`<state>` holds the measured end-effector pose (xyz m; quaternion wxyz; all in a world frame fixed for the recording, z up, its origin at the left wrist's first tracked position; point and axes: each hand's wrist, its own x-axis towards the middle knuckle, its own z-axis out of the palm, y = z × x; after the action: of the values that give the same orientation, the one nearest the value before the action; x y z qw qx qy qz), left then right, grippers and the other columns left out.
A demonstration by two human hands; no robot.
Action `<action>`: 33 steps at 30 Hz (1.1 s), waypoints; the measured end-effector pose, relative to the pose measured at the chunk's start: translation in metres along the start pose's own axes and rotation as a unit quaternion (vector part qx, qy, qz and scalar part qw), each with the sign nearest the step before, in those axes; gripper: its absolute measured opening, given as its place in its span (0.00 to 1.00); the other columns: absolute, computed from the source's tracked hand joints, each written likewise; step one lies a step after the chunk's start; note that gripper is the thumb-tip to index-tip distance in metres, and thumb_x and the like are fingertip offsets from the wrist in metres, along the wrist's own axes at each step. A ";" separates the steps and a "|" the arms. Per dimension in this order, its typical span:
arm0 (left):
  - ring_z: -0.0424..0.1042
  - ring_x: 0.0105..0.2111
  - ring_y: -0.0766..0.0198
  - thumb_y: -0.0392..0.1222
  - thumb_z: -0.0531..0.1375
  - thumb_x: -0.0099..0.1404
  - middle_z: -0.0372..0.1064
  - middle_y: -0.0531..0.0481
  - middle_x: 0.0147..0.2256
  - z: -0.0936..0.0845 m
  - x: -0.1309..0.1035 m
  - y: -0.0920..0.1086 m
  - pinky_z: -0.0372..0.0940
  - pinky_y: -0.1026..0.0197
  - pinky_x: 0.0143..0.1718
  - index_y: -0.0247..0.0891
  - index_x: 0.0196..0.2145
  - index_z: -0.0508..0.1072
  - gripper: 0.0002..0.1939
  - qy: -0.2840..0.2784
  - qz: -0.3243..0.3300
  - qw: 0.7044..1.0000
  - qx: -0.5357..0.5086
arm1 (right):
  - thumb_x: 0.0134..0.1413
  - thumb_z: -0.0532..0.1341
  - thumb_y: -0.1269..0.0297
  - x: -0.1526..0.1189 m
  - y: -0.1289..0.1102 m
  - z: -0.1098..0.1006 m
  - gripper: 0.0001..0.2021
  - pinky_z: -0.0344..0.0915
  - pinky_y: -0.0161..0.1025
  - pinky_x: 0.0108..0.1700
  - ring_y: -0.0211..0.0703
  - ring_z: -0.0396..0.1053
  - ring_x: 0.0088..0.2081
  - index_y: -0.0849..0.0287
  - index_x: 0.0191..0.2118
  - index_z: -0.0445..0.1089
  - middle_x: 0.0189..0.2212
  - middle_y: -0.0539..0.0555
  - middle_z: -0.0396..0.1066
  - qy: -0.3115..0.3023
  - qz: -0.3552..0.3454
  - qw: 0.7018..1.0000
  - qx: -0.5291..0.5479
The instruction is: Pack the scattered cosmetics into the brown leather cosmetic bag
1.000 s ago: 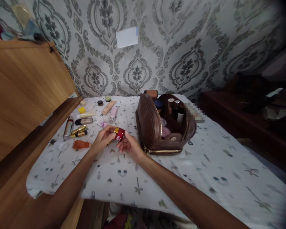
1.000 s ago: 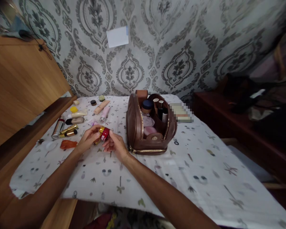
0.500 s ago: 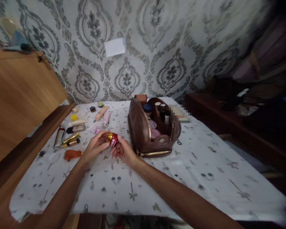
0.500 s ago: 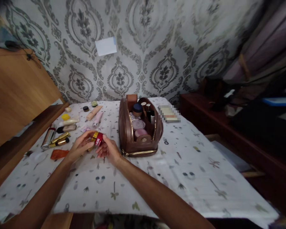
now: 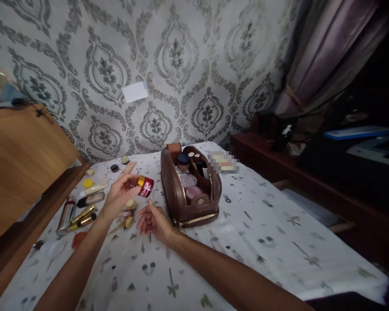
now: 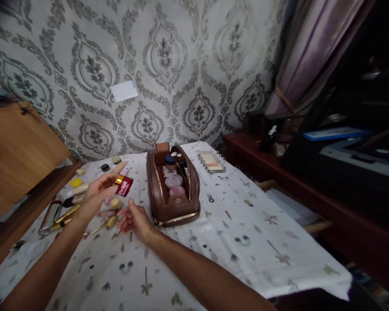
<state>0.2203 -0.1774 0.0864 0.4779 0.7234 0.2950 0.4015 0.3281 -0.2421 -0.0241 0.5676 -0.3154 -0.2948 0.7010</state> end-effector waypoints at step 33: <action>0.74 0.33 0.55 0.42 0.71 0.42 0.77 0.48 0.30 0.152 0.175 0.020 0.64 0.63 0.33 0.38 0.32 0.80 0.16 -0.326 0.082 0.759 0.558 | 0.51 0.50 0.28 0.002 0.001 -0.002 0.36 0.51 0.32 0.18 0.35 0.66 0.15 0.63 0.30 0.69 0.18 0.50 0.70 -0.013 0.009 1.000 -0.005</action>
<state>0.4409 -0.1121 0.1240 0.0224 0.9706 0.2329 -0.0568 0.3285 -0.2398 -0.0267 0.5560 -0.3113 -0.3029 0.7086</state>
